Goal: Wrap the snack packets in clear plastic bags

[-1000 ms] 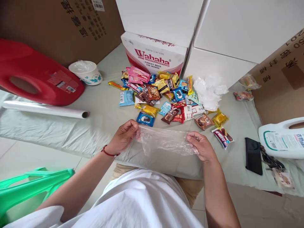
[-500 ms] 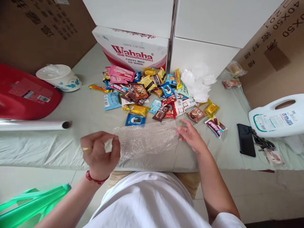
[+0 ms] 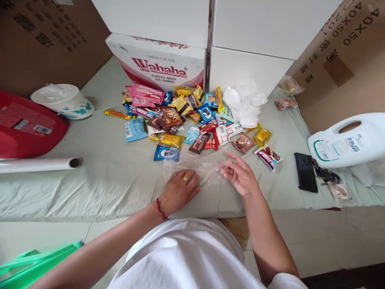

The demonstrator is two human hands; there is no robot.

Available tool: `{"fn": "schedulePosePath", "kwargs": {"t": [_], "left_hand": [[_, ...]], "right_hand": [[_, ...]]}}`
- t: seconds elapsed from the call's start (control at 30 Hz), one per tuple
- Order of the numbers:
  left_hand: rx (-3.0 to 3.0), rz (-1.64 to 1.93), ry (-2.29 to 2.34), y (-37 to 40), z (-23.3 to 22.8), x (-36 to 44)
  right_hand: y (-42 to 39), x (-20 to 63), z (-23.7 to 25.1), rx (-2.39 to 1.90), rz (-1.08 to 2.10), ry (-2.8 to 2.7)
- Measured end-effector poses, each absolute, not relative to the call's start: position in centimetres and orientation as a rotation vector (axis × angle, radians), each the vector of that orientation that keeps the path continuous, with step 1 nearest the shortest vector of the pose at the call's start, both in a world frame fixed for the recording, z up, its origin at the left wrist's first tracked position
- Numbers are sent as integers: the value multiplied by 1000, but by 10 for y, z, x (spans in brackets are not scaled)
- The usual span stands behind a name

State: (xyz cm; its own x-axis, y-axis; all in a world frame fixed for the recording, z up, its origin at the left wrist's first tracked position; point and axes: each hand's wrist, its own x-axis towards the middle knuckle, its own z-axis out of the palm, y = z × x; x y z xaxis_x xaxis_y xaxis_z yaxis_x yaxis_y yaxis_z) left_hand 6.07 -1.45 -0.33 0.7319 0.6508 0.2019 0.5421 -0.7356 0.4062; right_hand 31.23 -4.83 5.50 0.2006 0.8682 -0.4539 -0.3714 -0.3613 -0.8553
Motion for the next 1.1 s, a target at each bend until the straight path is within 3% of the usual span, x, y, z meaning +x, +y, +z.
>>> {"fn": "schedulePosePath", "kwargs": {"t": [0.23, 0.43, 0.6, 0.77, 0.93, 1.1], "left_hand": [[1709, 556, 1055, 0, 17, 75], [1025, 546, 1025, 3, 21, 85], [1024, 640, 1030, -12, 26, 94], [1009, 761, 1054, -19, 26, 97], [878, 729, 992, -23, 29, 88], [1488, 757, 920, -29, 34, 76]], "right_hand": [[-57, 315, 57, -1321, 1294, -624], [-75, 292, 46, -1478, 657, -500], [-89, 246, 39, -1617, 977, -854], [-80, 221, 30, -1639, 861, -1215], [-72, 222, 31, -1544, 1063, -1038], [-71, 227, 40, -1379, 1246, -876]]}}
